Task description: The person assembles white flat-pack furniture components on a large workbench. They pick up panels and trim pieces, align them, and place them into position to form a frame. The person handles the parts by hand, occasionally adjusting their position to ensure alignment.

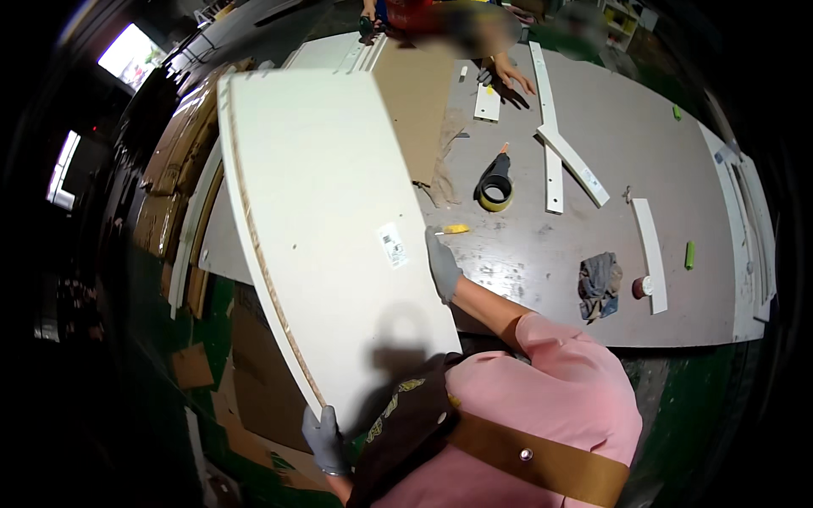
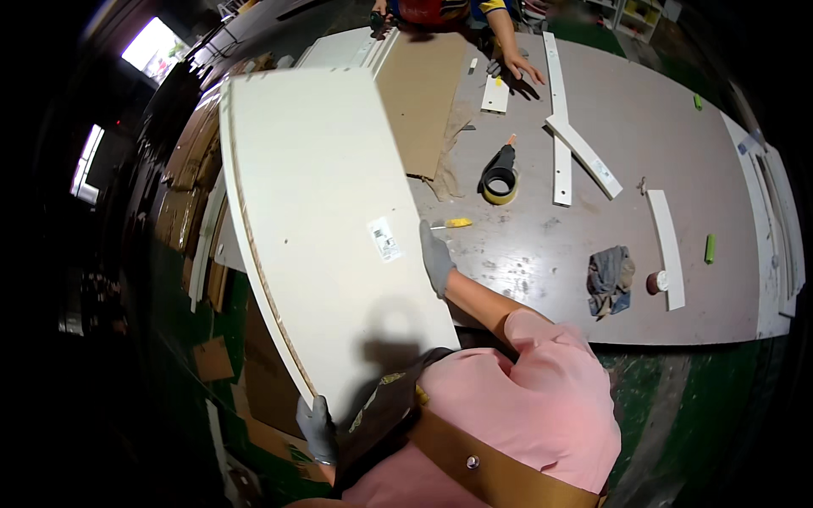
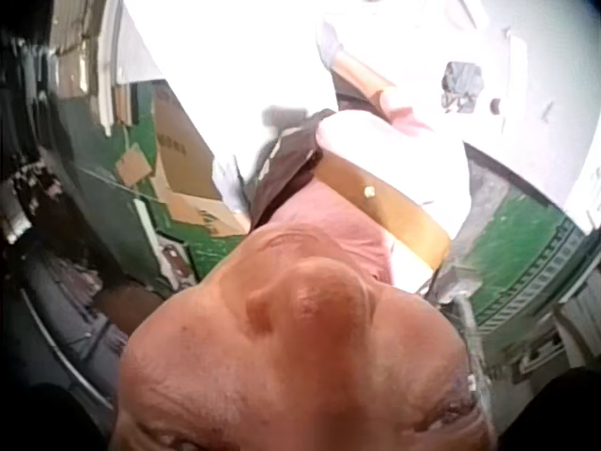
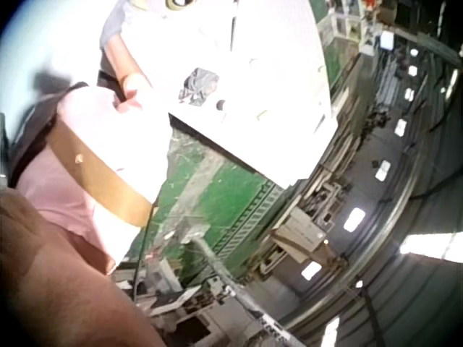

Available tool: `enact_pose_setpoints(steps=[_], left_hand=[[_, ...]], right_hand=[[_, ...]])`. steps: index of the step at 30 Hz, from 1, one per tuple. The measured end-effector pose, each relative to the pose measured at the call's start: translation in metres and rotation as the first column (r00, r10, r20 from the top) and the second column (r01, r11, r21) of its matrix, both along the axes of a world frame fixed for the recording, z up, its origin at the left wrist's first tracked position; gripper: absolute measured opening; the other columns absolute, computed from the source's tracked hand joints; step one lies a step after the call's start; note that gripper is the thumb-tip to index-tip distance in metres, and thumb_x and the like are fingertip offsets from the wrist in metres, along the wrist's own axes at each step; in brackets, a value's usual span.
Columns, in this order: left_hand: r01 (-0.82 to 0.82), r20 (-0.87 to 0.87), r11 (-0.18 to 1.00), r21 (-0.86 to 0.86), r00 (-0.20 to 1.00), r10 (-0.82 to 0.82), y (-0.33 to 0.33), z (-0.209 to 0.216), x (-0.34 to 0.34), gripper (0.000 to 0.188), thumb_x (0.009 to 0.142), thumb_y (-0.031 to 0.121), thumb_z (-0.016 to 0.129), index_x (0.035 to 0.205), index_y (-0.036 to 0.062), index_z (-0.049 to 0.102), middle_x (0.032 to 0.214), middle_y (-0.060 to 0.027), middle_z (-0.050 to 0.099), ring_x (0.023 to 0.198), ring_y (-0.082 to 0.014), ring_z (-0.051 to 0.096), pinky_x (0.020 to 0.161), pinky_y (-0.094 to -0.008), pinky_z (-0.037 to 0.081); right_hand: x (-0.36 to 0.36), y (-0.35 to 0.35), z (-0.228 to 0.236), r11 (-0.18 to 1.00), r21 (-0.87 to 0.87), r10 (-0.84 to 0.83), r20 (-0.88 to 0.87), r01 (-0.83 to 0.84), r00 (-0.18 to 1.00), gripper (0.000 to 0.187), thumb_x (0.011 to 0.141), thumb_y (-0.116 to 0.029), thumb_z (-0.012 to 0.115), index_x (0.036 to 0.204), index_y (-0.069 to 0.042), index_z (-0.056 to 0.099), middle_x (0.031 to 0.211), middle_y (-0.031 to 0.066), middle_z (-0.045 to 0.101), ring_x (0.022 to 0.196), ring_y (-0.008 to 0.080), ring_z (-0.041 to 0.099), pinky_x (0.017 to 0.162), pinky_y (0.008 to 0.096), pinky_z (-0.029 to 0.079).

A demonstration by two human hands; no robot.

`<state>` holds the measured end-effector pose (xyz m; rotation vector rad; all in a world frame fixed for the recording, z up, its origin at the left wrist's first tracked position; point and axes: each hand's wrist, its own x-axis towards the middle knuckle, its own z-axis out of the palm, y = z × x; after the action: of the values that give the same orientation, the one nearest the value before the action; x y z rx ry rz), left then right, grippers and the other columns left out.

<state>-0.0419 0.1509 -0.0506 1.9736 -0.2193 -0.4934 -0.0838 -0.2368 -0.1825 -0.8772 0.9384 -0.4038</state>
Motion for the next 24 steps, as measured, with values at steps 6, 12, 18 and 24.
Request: enact_pose_setpoints(steps=[6, 12, 18, 24], left_hand=[[-0.138, -0.041, 0.99, 0.038, 0.989, 0.14, -0.015, -0.067, 0.064, 0.025, 0.091, 0.014, 0.05, 0.101, -0.0058, 0.061, 0.081, -0.0056, 0.06, 0.07, -0.0147, 0.051, 0.065, -0.0333, 0.044], [-0.162, -0.138, 0.984, 0.069, 0.976, 0.17, -0.008, -0.13, 0.13, 0.024, 0.096, 0.022, 0.056, 0.093, -0.0007, 0.062, 0.068, -0.0003, 0.052, 0.059, -0.0129, 0.046, 0.055, -0.0326, 0.039], [-0.114, -0.438, 0.991, -0.072, 0.896, 0.071, -0.037, -0.138, 0.212, 0.03, 0.099, 0.031, 0.056, 0.102, 0.0017, 0.062, 0.068, 0.0034, 0.05, 0.057, -0.0096, 0.043, 0.052, -0.0294, 0.035], [-0.011, -0.468, 0.934, -0.357, 0.868, -0.168, -0.043, -0.121, 0.275, 0.029, 0.1, 0.03, 0.055, 0.101, 0.0015, 0.063, 0.07, 0.0033, 0.052, 0.059, -0.0089, 0.046, 0.053, -0.028, 0.035]], right_hand=[[0.071, -0.022, -0.015, 0.965, -0.252, 0.047, -0.097, -0.07, 0.994, 0.076, 0.099, -0.059, 0.039, 0.115, 0.011, 0.064, 0.107, 0.0202, 0.069, 0.098, 0.028, 0.063, 0.09, 0.0368, 0.047], [0.112, -0.051, -0.007, 0.868, -0.425, 0.119, -0.323, -0.256, 0.939, 0.07, 0.099, -0.055, 0.039, 0.103, 0.01, 0.065, 0.097, 0.0256, 0.068, 0.092, 0.0347, 0.063, 0.085, 0.043, 0.046], [0.137, -0.067, 0.02, 0.775, -0.6, -0.006, -0.319, -0.197, 0.948, 0.062, 0.101, -0.048, 0.036, 0.097, 0.007, 0.065, 0.097, 0.0292, 0.066, 0.093, 0.0439, 0.06, 0.085, 0.0469, 0.044], [0.197, -0.056, 0.035, 0.624, -0.744, -0.055, -0.347, -0.239, 0.936, 0.053, 0.104, -0.04, 0.038, 0.088, 0.007, 0.058, 0.075, 0.0262, 0.056, 0.07, 0.0368, 0.052, 0.069, 0.0457, 0.041]])
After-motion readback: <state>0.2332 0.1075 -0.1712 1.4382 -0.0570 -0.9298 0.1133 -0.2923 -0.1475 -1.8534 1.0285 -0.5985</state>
